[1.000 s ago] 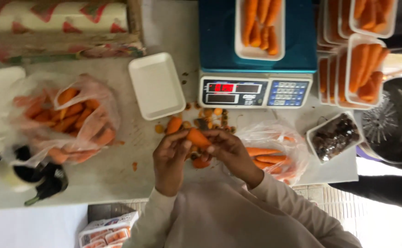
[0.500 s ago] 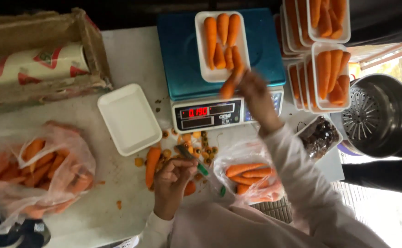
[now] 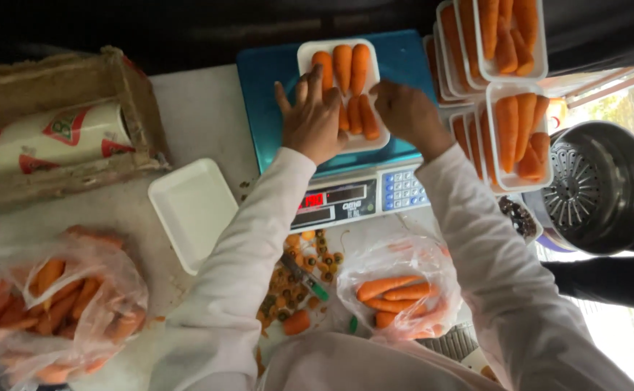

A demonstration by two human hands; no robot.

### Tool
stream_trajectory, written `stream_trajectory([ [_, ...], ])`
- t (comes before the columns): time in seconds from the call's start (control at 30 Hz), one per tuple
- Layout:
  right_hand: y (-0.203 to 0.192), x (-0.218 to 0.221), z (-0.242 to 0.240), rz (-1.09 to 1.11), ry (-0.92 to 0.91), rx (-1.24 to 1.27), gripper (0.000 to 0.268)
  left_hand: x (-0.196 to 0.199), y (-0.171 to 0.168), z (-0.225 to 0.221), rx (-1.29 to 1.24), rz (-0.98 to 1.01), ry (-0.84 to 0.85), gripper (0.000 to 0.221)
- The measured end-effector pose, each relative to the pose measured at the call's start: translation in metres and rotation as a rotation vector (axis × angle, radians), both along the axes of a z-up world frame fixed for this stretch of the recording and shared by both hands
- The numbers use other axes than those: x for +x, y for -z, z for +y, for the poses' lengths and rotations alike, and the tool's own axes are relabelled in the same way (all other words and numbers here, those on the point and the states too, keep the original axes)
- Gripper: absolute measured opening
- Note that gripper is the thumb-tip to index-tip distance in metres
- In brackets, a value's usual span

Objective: Peeling carrots with a hand peeler and arranging them into plastic trays for weighing and packaging.

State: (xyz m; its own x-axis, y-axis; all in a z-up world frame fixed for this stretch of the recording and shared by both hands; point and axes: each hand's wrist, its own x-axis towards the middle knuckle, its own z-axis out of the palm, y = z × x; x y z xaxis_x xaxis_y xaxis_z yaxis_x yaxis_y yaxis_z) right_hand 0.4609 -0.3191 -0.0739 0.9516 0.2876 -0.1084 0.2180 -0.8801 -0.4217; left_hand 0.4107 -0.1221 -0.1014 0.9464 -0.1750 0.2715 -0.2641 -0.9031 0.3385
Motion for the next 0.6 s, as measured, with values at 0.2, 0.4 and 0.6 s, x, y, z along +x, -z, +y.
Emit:
stream_trajectory([
  [0.2,-0.002,-0.018,0.002,0.141,0.097,-0.121,0.036,0.010,-0.003,-0.001,0.001,0.091,0.059,0.085],
  [0.4,0.010,-0.014,-0.005,0.069,0.062,0.032,0.029,-0.002,-0.033,0.009,-0.004,0.283,0.117,0.078],
  [0.6,-0.008,0.001,0.013,-0.026,-0.002,0.242,0.027,0.006,-0.023,0.022,-0.118,0.145,0.002,0.046],
])
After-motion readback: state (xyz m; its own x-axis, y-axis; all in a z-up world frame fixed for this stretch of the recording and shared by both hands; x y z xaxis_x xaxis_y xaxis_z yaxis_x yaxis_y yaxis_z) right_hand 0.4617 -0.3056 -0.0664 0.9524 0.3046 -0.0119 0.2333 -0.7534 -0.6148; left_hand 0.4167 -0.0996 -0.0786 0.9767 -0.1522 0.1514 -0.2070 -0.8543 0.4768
